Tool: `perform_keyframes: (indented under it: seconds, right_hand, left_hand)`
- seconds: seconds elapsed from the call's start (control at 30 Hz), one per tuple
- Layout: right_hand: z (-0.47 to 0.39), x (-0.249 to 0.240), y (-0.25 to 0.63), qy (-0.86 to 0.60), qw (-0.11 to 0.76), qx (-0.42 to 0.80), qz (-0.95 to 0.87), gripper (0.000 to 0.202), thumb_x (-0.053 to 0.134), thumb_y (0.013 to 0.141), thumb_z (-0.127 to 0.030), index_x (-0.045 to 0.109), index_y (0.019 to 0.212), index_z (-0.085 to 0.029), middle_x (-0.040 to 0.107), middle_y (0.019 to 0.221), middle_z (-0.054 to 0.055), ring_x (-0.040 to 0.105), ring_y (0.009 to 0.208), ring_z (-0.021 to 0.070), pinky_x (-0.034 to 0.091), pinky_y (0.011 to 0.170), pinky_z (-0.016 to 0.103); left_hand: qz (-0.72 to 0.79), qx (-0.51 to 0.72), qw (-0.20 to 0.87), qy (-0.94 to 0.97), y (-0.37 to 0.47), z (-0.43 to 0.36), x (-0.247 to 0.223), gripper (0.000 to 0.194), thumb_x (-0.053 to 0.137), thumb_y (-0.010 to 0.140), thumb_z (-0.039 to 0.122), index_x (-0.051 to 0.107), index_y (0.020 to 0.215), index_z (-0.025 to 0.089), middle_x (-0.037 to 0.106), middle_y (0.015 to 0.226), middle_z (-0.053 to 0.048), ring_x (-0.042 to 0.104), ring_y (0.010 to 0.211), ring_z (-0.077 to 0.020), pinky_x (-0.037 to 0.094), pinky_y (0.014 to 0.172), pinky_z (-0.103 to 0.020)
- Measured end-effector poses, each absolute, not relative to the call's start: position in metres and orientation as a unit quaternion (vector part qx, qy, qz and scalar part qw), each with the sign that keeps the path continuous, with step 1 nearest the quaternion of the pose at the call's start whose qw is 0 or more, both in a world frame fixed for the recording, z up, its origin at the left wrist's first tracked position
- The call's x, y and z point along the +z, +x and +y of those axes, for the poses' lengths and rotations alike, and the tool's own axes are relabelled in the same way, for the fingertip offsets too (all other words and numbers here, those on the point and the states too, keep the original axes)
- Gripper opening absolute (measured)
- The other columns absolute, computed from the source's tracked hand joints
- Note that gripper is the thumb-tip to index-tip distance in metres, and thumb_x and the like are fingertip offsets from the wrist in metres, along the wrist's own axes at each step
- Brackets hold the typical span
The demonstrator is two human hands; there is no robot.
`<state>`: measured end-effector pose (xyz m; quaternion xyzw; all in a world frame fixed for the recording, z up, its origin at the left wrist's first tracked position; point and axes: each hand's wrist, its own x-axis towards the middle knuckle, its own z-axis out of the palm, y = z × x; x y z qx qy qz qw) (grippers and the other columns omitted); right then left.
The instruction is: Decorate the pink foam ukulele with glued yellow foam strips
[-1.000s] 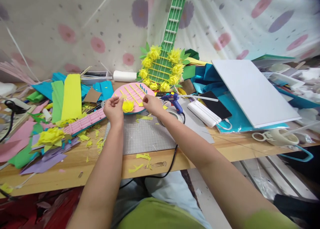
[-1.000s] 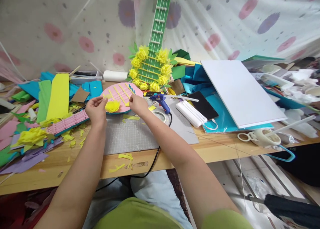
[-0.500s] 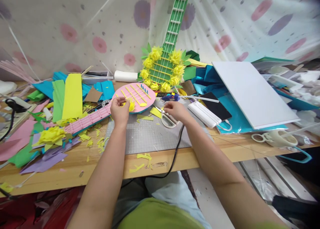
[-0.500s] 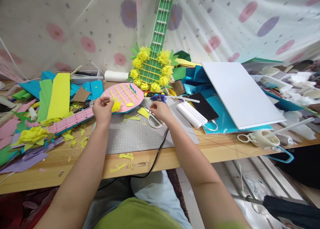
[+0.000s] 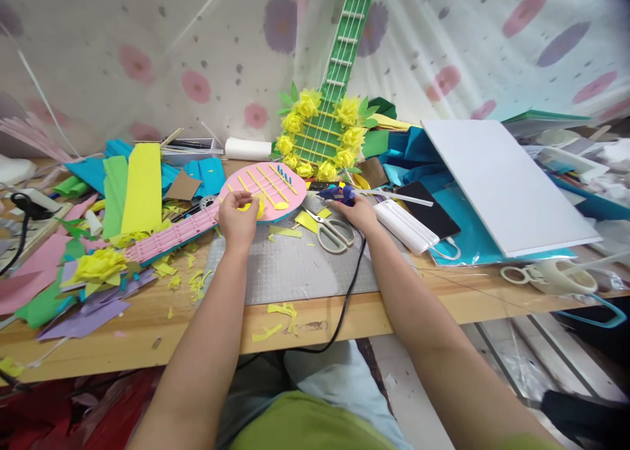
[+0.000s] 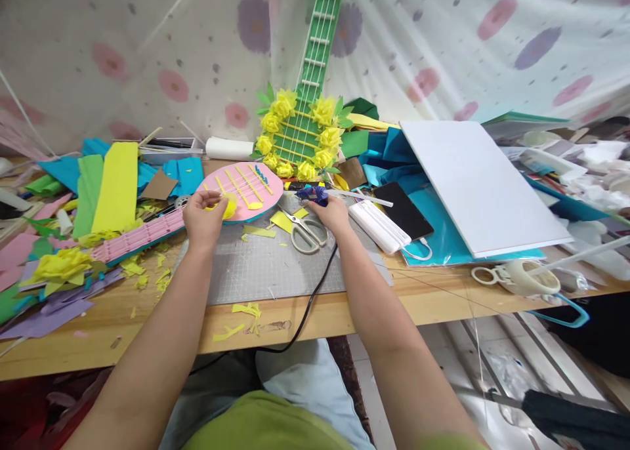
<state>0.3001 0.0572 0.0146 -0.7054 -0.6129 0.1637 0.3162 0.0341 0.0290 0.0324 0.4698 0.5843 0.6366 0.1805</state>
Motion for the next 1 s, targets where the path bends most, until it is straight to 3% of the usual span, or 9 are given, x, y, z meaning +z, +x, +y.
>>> perform_keyframes:
  seconds: [0.1,0.2,0.27,0.33,0.43,1.0]
  right_hand:
    - [0.056,0.010,0.299,-0.714,0.378,0.198,-0.556,0.039,0.060,0.070,-0.051,0.064,0.085,-0.015,0.066,0.081,0.010,0.061,0.079,0.0227,0.046,0.069,0.033]
    - [0.049,0.013,0.296,-0.623,0.505,0.285,-0.524,0.042,0.057,0.070,-0.057,0.060,0.083,-0.017,0.066,0.080,0.008,0.057,0.065,0.0155,0.045,0.057,0.027]
    - [0.041,0.017,0.290,-0.555,0.543,0.354,-0.522,0.044,0.055,0.071,-0.061,0.058,0.079,-0.018,0.062,0.069,0.003,0.050,0.053,0.0108,0.041,0.049,0.024]
    - [0.031,0.021,0.282,-0.515,0.521,0.406,-0.546,0.045,0.055,0.070,-0.063,0.058,0.071,-0.018,0.051,0.052,-0.002,0.042,0.044,0.0084,0.036,0.045,0.023]
    - [0.019,0.023,0.270,-0.488,0.467,0.447,-0.587,0.046,0.060,0.067,-0.063,0.058,0.064,-0.017,0.044,0.044,-0.004,0.037,0.040,0.0072,0.032,0.043,0.024]
    - [0.017,0.020,0.260,-0.528,0.441,0.396,-0.608,0.043,0.060,0.065,-0.060,0.055,0.063,-0.017,0.053,0.053,-0.001,0.039,0.043,0.0077,0.032,0.044,0.024]
  left_hand:
    - [0.590,0.615,0.149,0.501,0.040,0.023,0.037,0.015,0.066,0.063,0.018,0.056,0.073,0.022,0.062,0.072,0.001,0.058,0.076,-0.0161,0.042,0.080,-0.033]
    - [0.611,0.566,0.093,0.546,0.051,0.015,0.039,0.013,0.066,0.065,0.020,0.057,0.074,0.022,0.064,0.072,0.000,0.056,0.079,-0.0192,0.036,0.089,-0.040]
    - [0.616,0.535,0.067,0.574,0.058,0.011,0.039,0.011,0.065,0.067,0.020,0.057,0.073,0.022,0.065,0.073,0.000,0.056,0.082,-0.0210,0.030,0.093,-0.043]
    - [0.614,0.520,0.061,0.591,0.065,0.009,0.036,0.011,0.064,0.067,0.018,0.057,0.073,0.023,0.066,0.073,0.000,0.055,0.084,-0.0221,0.028,0.094,-0.043]
    - [0.616,0.518,0.066,0.589,0.069,0.008,0.033,0.011,0.064,0.067,0.017,0.056,0.073,0.023,0.066,0.074,0.000,0.054,0.085,-0.0228,0.027,0.093,-0.042]
    - [0.650,0.492,0.048,0.576,0.067,0.009,0.034,0.007,0.062,0.070,0.023,0.058,0.076,0.023,0.068,0.078,0.002,0.058,0.088,-0.0196,0.030,0.089,-0.039]
